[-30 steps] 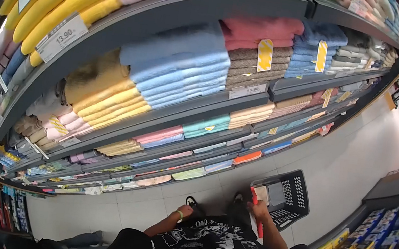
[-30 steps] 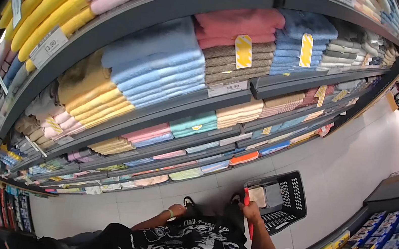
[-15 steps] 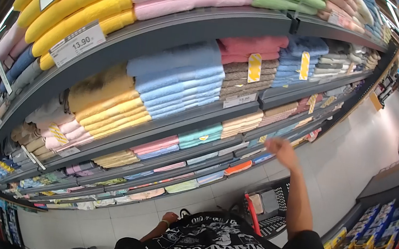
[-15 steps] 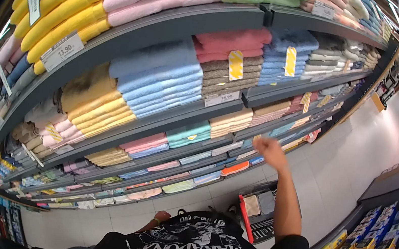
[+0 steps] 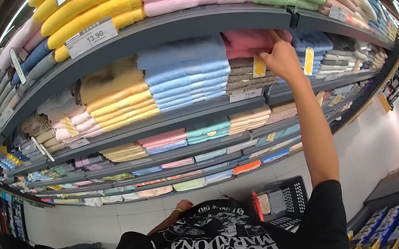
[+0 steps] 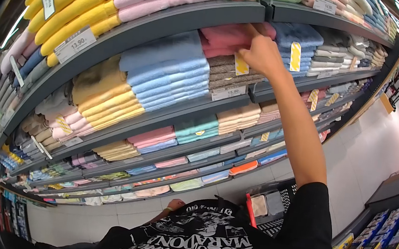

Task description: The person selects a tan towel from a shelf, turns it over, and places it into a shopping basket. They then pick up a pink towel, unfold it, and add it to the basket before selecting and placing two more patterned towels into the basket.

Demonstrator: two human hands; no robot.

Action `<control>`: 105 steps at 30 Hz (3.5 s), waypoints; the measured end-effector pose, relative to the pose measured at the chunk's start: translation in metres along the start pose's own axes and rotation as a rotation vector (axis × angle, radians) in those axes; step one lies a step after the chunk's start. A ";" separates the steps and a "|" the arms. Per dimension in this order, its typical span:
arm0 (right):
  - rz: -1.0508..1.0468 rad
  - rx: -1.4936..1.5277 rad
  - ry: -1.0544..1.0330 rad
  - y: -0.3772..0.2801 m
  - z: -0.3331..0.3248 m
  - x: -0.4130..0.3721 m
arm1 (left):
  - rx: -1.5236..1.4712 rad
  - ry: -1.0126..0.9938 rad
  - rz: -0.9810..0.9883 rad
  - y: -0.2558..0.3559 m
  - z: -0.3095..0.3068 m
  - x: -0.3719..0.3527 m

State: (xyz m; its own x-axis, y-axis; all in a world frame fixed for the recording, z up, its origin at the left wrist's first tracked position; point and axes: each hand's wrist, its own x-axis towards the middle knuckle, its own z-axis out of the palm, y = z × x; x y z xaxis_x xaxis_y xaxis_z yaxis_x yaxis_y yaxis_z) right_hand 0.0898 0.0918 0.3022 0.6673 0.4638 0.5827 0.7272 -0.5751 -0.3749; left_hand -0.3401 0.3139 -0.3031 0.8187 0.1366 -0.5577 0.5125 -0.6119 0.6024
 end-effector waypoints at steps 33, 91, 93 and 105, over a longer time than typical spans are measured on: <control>0.229 0.515 0.255 -0.094 0.008 -0.300 | -2.351 -0.535 0.136 0.316 -0.104 -0.049; 0.294 0.528 0.058 -0.118 0.058 -0.269 | -0.887 0.501 0.532 0.379 -0.196 -0.148; 0.266 0.458 0.006 -0.118 0.054 -0.274 | -0.944 0.563 0.533 0.379 -0.199 -0.149; 0.230 0.496 0.043 -0.130 0.056 -0.272 | -0.761 0.450 0.651 0.388 -0.194 -0.155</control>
State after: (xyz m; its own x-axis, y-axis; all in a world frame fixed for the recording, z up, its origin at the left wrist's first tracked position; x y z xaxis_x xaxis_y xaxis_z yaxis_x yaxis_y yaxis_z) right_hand -0.1770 0.0782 0.1521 0.8181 0.3301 0.4708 0.5593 -0.2669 -0.7848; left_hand -0.2186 0.2063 0.1277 0.9305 0.3286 0.1616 -0.1537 -0.0501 0.9868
